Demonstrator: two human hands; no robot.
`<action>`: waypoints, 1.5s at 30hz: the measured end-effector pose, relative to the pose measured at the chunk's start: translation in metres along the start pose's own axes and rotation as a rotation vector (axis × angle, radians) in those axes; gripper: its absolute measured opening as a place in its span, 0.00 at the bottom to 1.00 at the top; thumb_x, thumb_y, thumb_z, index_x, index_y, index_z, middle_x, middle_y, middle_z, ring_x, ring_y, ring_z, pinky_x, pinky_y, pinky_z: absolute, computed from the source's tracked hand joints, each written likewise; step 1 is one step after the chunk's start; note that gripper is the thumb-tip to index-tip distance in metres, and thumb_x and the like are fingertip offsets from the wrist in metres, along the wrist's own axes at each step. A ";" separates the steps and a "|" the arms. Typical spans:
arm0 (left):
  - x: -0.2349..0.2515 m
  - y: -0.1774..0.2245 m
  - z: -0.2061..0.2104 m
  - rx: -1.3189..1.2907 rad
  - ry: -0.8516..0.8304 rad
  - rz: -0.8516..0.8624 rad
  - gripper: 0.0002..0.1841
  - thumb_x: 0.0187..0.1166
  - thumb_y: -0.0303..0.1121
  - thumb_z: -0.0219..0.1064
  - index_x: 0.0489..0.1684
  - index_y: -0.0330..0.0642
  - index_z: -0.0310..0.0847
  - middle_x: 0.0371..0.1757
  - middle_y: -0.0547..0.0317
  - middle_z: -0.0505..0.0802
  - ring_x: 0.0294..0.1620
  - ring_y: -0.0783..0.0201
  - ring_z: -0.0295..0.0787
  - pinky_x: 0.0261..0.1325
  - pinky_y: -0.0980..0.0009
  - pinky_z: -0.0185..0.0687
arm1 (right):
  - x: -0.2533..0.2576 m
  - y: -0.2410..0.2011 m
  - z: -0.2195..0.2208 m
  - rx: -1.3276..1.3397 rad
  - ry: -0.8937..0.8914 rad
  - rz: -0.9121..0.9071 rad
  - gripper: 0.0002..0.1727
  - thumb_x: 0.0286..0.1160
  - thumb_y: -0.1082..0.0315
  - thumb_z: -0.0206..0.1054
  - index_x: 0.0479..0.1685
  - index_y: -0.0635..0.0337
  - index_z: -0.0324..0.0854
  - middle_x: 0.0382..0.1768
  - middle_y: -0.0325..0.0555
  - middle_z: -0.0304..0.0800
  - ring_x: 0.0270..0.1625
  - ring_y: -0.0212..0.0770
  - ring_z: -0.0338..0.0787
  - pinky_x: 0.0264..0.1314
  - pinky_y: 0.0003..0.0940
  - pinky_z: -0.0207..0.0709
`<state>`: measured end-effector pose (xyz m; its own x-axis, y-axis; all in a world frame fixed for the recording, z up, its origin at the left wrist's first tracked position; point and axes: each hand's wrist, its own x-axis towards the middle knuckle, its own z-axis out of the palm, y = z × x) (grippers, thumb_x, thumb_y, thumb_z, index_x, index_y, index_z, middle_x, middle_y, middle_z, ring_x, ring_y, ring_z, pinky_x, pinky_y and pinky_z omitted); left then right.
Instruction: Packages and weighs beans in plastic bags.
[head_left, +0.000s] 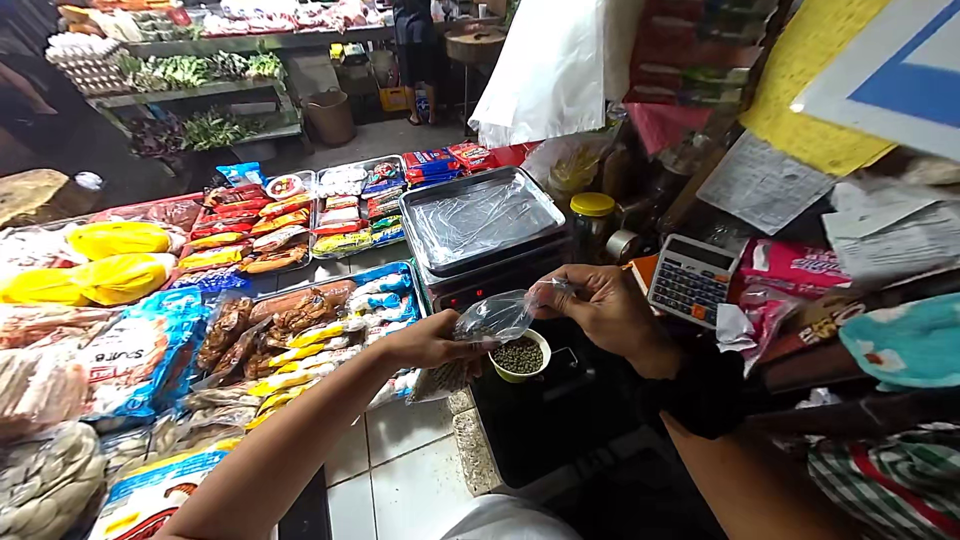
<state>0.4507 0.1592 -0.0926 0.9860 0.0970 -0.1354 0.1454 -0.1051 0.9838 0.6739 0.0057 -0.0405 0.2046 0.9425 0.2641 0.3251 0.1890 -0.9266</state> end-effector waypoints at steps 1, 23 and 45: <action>0.000 0.002 -0.001 0.055 -0.015 0.004 0.10 0.88 0.36 0.59 0.41 0.44 0.85 0.30 0.71 0.93 0.32 0.75 0.93 0.43 0.73 0.92 | -0.002 0.006 0.000 -0.025 -0.006 0.028 0.02 0.75 0.77 0.72 0.41 0.66 0.89 0.37 0.45 0.97 0.38 0.36 0.98 0.48 0.31 0.95; 0.029 0.054 -0.004 0.642 -0.146 -0.278 0.11 0.87 0.34 0.62 0.37 0.36 0.82 0.25 0.61 0.86 0.24 0.72 0.83 0.36 0.71 0.82 | -0.017 0.053 0.027 -0.616 -0.437 0.259 0.26 0.61 0.67 0.82 0.61 0.67 0.87 0.54 0.60 0.91 0.57 0.53 0.89 0.68 0.48 0.77; -0.034 -0.001 -0.032 0.421 0.027 -0.040 0.10 0.84 0.35 0.61 0.37 0.39 0.83 0.24 0.71 0.88 0.25 0.82 0.83 0.34 0.79 0.82 | 0.021 0.026 0.020 -0.562 -0.449 0.266 0.07 0.77 0.69 0.71 0.43 0.61 0.94 0.39 0.45 0.95 0.42 0.32 0.89 0.54 0.34 0.80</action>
<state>0.4148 0.1873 -0.0853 0.9772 0.1349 -0.1640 0.2099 -0.4957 0.8427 0.6680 0.0357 -0.0640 -0.0144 0.9809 -0.1941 0.7624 -0.1149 -0.6368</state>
